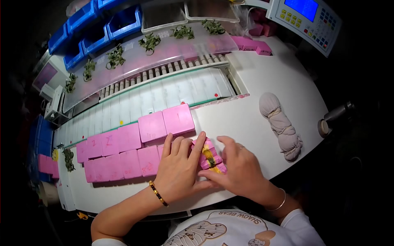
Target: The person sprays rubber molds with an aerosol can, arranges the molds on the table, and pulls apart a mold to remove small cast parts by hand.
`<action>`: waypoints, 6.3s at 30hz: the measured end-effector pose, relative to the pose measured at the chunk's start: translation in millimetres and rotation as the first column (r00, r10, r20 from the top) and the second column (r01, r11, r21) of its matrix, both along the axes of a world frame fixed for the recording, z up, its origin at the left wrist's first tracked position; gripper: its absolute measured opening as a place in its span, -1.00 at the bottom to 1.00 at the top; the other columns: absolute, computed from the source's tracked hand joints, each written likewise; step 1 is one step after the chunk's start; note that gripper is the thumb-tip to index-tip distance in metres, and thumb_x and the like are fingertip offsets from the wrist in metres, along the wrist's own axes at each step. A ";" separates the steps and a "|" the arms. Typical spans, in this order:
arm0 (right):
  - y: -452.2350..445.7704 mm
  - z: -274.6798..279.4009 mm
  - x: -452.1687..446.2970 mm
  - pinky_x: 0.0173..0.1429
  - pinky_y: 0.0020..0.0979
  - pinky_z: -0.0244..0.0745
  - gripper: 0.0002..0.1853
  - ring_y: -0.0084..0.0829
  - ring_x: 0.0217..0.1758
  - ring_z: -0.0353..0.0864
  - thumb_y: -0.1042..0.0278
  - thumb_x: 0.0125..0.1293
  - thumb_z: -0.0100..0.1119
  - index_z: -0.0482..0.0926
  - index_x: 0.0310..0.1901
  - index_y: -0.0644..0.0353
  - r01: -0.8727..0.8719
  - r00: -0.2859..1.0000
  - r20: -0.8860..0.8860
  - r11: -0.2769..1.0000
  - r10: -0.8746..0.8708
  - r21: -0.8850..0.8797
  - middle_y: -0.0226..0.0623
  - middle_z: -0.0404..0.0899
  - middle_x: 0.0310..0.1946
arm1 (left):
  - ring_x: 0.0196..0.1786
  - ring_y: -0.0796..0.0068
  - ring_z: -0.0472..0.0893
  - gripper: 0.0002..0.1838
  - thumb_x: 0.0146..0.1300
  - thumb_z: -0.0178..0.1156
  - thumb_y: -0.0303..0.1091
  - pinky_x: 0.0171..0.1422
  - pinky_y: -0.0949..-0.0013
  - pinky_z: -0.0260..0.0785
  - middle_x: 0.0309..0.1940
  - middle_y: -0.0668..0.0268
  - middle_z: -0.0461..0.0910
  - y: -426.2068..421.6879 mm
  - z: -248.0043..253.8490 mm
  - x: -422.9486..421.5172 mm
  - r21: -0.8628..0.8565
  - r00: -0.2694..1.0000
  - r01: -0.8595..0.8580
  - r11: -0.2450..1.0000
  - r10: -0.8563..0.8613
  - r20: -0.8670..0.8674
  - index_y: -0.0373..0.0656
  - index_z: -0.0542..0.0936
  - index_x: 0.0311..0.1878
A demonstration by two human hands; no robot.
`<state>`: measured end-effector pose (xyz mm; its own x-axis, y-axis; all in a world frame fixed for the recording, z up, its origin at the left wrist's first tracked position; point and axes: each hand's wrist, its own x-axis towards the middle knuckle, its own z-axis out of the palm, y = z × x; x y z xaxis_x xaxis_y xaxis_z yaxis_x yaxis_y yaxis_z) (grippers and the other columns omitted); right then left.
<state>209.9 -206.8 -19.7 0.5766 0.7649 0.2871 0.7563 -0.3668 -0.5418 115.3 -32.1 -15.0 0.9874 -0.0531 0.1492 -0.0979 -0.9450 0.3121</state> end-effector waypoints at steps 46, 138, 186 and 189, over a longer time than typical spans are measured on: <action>-19.9 37.7 25.9 -0.07 -0.39 0.62 -0.45 -0.13 0.20 0.64 0.35 0.22 0.19 0.56 0.30 0.07 -0.313 0.734 0.560 0.923 0.384 -0.224 0.08 0.42 0.38 | 0.23 0.04 0.41 0.29 -0.14 0.38 0.53 0.54 -0.22 -0.10 0.08 0.05 0.43 1.4 0.8 1.3 -0.024 1.000 -0.003 1.000 0.003 -0.016 -0.36 0.27 0.45; 61.4 19.7 45.4 -0.38 -0.63 0.41 -0.83 -0.74 -0.36 0.50 0.38 0.47 0.23 0.44 -0.06 0.18 -0.105 0.167 -0.881 0.897 0.442 0.430 -0.44 0.60 -0.30 | -0.32 0.71 0.56 -0.70 0.36 0.26 -0.55 -0.29 0.56 0.42 -0.26 0.35 0.60 21.2 -7.4 -2.5 -0.963 0.965 0.081 0.259 0.220 0.140 -0.25 0.44 0.10; 62.8 13.3 37.1 -0.44 -0.70 0.26 -0.86 -0.77 -0.40 0.44 0.31 0.50 0.20 0.48 -0.06 0.13 -0.003 -0.030 -0.912 0.912 0.410 0.410 -0.50 0.56 -0.35 | -0.30 0.72 0.58 -0.65 0.29 0.23 -0.65 -0.28 0.59 0.44 -0.27 0.35 0.55 27.4 -0.5 -7.4 -0.815 0.970 0.027 0.579 0.183 0.162 -0.23 0.35 0.06; 61.2 15.1 38.6 -0.42 -0.71 0.27 -0.84 -0.78 -0.37 0.46 0.31 0.50 0.19 0.49 -0.02 0.15 -0.059 0.050 -0.914 0.915 0.403 0.400 -0.50 0.58 -0.30 | -0.30 0.68 0.59 -0.63 0.29 0.24 -0.65 -0.26 0.56 0.48 -0.20 0.31 0.53 27.1 -6.3 -5.7 -0.881 0.970 0.062 0.469 0.180 0.164 -0.22 0.33 0.07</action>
